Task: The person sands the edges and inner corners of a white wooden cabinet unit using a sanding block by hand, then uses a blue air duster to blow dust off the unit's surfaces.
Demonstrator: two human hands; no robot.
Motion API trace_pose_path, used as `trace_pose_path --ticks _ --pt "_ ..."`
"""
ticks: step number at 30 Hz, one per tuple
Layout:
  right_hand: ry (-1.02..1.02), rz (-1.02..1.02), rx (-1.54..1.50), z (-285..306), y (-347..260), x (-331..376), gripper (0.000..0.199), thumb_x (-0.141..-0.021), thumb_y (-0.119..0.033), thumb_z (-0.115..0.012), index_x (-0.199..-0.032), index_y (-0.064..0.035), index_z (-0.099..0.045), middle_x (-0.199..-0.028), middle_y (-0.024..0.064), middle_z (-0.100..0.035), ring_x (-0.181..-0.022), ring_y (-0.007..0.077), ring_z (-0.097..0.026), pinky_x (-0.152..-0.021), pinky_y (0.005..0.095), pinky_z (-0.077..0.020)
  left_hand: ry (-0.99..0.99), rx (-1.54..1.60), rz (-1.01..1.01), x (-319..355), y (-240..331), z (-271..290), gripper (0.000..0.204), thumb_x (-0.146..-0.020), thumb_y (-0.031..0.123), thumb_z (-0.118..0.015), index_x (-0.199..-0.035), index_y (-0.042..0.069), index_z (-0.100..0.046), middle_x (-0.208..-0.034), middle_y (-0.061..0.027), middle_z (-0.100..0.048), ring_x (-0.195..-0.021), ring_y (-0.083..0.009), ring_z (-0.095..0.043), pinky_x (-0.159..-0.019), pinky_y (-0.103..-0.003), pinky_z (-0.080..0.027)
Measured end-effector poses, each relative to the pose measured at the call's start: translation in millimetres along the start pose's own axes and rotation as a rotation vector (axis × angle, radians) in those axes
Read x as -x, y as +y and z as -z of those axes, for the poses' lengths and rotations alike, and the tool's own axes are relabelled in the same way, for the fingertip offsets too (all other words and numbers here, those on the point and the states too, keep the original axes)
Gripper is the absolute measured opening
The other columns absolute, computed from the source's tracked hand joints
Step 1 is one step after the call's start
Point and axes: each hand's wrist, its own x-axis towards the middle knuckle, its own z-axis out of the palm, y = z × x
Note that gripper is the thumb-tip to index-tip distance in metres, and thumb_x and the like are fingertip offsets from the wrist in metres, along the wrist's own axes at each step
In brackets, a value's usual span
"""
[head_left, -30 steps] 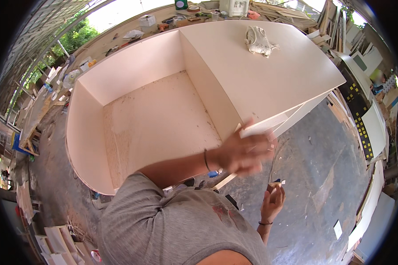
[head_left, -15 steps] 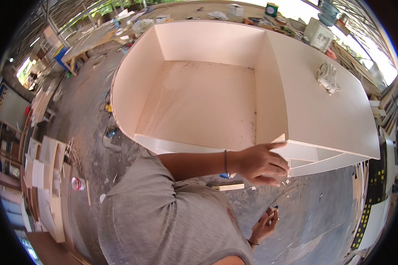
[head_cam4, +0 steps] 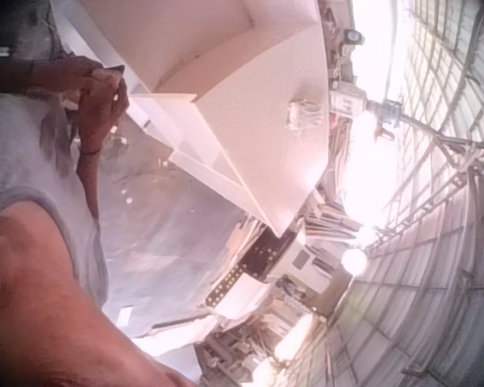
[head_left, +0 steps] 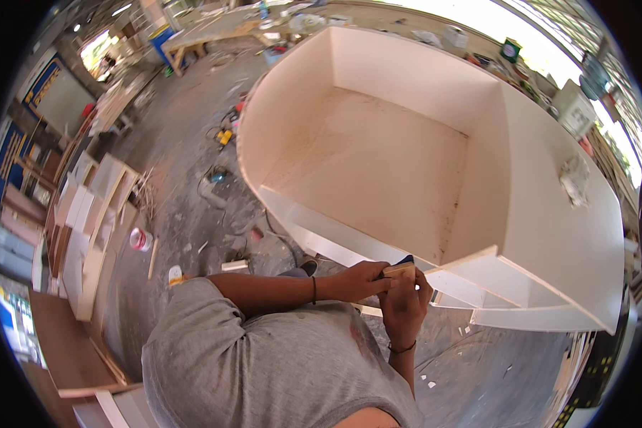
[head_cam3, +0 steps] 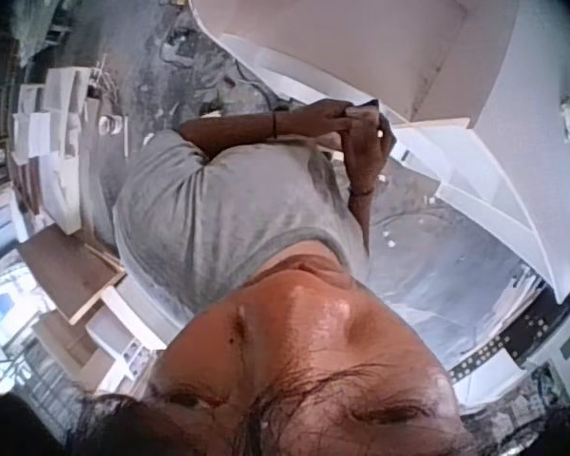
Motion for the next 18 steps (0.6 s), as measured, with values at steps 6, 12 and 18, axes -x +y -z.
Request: trace_pose_path --ticks 6,12,18 --pt "-0.184 0.071 -0.186 -25.6 -14.8 -22.2 0.074 -0.063 -0.018 -0.085 -0.127 -0.0041 -0.049 -0.123 0.0231 -0.048 -0.109 0.0393 -0.052 -0.086 0.0437 -0.0472 0.151 0.004 -0.054 36.9 12.5 38.8 0.036 -0.089 0.027 -0.058 -0.107 -0.004 -0.056 -0.086 -0.0137 -0.068 -0.076 -0.0173 -0.065 -0.068 -0.030 -0.051" --pt "-0.304 0.244 -0.199 -90.9 -50.9 -55.6 0.072 -0.065 -0.014 -0.082 -0.127 -0.0084 -0.047 -0.124 0.0236 -0.048 -0.106 0.0402 -0.054 -0.083 0.0459 -0.0480 0.375 0.000 -0.037 92.9 0.8 95.1 0.035 -0.085 0.027 -0.064 -0.100 -0.004 -0.059 -0.080 -0.0121 -0.067 -0.071 -0.0176 -0.066 -0.064 -0.029 -0.051" --pt "-0.312 0.551 -0.035 -180.5 -137.5 -119.5 0.059 -0.062 -0.016 -0.079 -0.117 -0.0144 -0.056 -0.120 0.0209 -0.053 -0.100 0.0363 -0.056 -0.079 0.0446 -0.0485 0.567 0.008 -0.110 160.2 -27.5 193.7 0.038 -0.083 0.029 -0.070 -0.099 -0.004 -0.061 -0.081 -0.0135 -0.068 -0.072 -0.0179 -0.067 -0.065 -0.029 -0.051"
